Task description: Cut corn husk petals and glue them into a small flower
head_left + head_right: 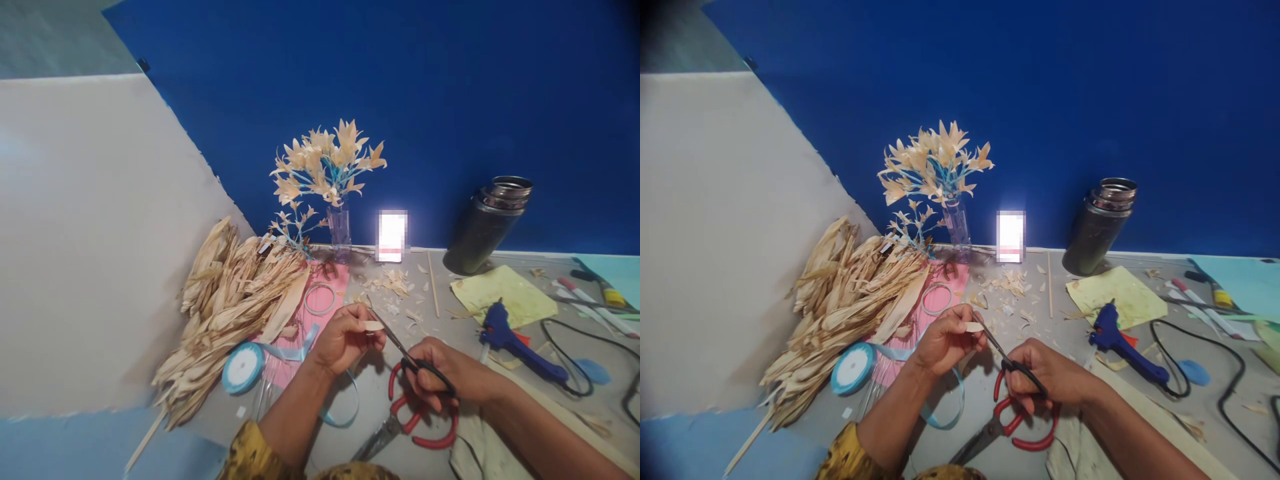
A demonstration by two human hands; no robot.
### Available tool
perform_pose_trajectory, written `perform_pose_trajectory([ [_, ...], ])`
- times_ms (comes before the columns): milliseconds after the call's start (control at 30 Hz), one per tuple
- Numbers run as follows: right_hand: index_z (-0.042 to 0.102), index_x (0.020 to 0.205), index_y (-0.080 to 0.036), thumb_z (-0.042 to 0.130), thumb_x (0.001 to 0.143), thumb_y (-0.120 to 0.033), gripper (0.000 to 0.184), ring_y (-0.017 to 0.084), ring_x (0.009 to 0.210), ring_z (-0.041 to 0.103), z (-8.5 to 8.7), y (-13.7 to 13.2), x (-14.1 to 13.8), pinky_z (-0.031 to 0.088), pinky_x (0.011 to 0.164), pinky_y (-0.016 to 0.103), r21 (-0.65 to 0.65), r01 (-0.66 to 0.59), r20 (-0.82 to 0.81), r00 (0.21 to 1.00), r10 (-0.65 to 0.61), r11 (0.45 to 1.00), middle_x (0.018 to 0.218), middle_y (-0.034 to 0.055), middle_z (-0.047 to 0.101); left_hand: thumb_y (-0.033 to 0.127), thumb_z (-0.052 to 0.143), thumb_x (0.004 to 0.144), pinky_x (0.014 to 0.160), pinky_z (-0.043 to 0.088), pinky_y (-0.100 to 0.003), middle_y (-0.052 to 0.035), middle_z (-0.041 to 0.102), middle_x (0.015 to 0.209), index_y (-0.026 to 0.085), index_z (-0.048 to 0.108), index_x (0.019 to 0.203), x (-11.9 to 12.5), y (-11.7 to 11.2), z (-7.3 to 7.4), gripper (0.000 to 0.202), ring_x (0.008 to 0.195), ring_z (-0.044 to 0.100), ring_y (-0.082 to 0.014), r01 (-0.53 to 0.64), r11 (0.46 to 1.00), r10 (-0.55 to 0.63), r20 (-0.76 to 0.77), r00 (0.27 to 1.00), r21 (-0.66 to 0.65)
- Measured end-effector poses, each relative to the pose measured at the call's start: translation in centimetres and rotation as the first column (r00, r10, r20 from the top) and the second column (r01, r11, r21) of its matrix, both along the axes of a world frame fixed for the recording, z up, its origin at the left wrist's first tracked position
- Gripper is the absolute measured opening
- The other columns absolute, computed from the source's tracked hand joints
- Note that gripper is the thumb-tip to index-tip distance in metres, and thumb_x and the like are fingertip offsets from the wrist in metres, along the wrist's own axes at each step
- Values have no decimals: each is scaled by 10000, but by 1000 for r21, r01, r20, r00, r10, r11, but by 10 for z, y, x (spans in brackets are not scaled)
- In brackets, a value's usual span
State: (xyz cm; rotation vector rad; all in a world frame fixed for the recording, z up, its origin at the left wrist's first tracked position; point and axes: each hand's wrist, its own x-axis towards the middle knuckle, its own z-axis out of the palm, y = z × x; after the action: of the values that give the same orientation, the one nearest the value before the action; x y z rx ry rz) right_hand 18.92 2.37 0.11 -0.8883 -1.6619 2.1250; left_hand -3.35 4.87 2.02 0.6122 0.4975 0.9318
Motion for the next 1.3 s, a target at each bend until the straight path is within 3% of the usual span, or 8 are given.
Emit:
perform_pose_trajectory([
  [333, 593, 604, -147, 734, 729, -662, 549, 41, 341, 360, -1, 1, 0, 248, 321, 158, -13, -5, 27, 1000, 5, 1000, 475, -17, 578, 145, 651, 635, 572, 495, -305, -53, 646, 661, 157, 521, 607, -4, 1, -2, 133, 593, 665, -207, 44, 999, -44, 2, 999, 32],
  [600, 600, 583, -150, 713, 763, -529, 434, 41, 337, 367, -5, 2, 2, 264, 322, 152, 2, 2, 71, 997, -2, 1000, 459, -26, 568, 140, 676, 629, 608, 532, -320, -52, 677, 760, 138, 540, 604, -8, 4, 0, 138, 594, 676, -190, -9, 999, 12, -57, 998, 45],
  [767, 592, 576, -152, 711, 756, -523, 429, 43, 343, 367, 0, 2, 2, 257, 320, 151, 23, -17, 100, 995, 14, 1000, 455, -27, 563, 158, 688, 635, 580, 513, -300, -44, 666, 720, 143, 543, 612, -10, 5, -1, 148, 565, 667, -184, -16, 996, 24, -94, 995, 86],
  [1000, 570, 556, -163, 693, 796, -404, 361, 46, 365, 371, 4, 2, 3, 243, 330, 147, 81, -21, 154, 988, 9, 996, 460, -34, 546, 172, 709, 648, 597, 511, -295, -33, 647, 705, 146, 542, 612, -11, 4, 0, 172, 558, 642, -158, -32, 994, 45, -131, 990, 106],
  [1300, 543, 498, -173, 633, 785, -308, 330, 43, 323, 346, -1, 2, -3, 207, 304, 157, 47, 101, 143, 984, -107, 994, 408, -47, 502, 199, 746, 687, 593, 480, -264, -36, 666, 661, 155, 564, 664, -2, -2, 3, 188, 591, 633, -153, -147, 983, 161, -133, 978, 111],
])
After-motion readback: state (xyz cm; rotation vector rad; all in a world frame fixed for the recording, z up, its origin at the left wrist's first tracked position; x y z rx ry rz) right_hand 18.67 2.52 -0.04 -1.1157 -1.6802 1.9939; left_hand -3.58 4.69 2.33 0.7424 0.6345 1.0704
